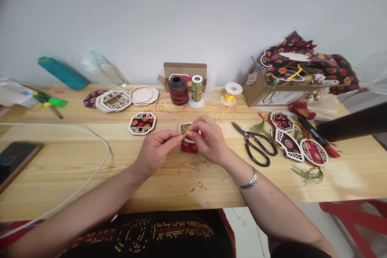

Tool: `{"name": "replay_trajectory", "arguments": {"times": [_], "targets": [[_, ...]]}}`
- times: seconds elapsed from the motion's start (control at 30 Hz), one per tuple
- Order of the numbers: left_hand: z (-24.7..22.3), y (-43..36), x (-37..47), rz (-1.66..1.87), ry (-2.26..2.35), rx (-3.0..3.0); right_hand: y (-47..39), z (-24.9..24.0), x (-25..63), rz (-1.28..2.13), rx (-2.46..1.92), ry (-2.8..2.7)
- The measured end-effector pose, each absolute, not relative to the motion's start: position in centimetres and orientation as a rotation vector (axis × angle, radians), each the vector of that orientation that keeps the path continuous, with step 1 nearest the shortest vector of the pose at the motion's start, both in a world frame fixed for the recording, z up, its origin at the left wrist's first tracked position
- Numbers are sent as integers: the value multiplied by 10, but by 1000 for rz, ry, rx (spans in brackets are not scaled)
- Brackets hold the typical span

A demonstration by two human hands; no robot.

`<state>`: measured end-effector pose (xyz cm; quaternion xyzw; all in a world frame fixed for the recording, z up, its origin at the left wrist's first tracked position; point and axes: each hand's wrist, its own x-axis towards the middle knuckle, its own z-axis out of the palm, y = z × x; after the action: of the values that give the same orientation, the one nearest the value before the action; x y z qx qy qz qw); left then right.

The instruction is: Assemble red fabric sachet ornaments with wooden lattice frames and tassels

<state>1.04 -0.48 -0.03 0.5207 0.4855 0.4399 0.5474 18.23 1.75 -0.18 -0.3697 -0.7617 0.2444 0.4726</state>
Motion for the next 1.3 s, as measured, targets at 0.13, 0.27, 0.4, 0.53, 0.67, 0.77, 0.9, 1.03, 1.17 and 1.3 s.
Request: {"name": "replay_trajectory", "arguments": {"times": [0.13,0.27,0.4,0.53,0.67,0.77,0.9,1.03,1.17,1.3], "targets": [[-4,-2,9,1115,1202,1164,27,0,188,550,-1004,-1717],[1,2,6,1193,1241,1049,37,8,200,478,-1160,-1513],[14,0,3,1237,1201,858,40,20,211,493,-1281,-1569],[24,-8,7,1216,1164,701,43,22,216,397,-1368,-1955],[20,-9,14,1206,1118,631,50,7,214,298,-1401,-2276],[10,-5,15,1247,1126,606,56,-8,211,229,-1363,-2358],[1,-2,12,1253,1122,582,60,-19,206,149,-1334,-2421],[-1,-3,8,1214,1075,552,60,-20,199,180,-1372,-2457],[-2,-3,7,1167,1035,496,61,-20,199,200,-1401,-2458],[-4,-2,7,1133,1020,458,62,-17,215,95,-1419,-2362]]}}
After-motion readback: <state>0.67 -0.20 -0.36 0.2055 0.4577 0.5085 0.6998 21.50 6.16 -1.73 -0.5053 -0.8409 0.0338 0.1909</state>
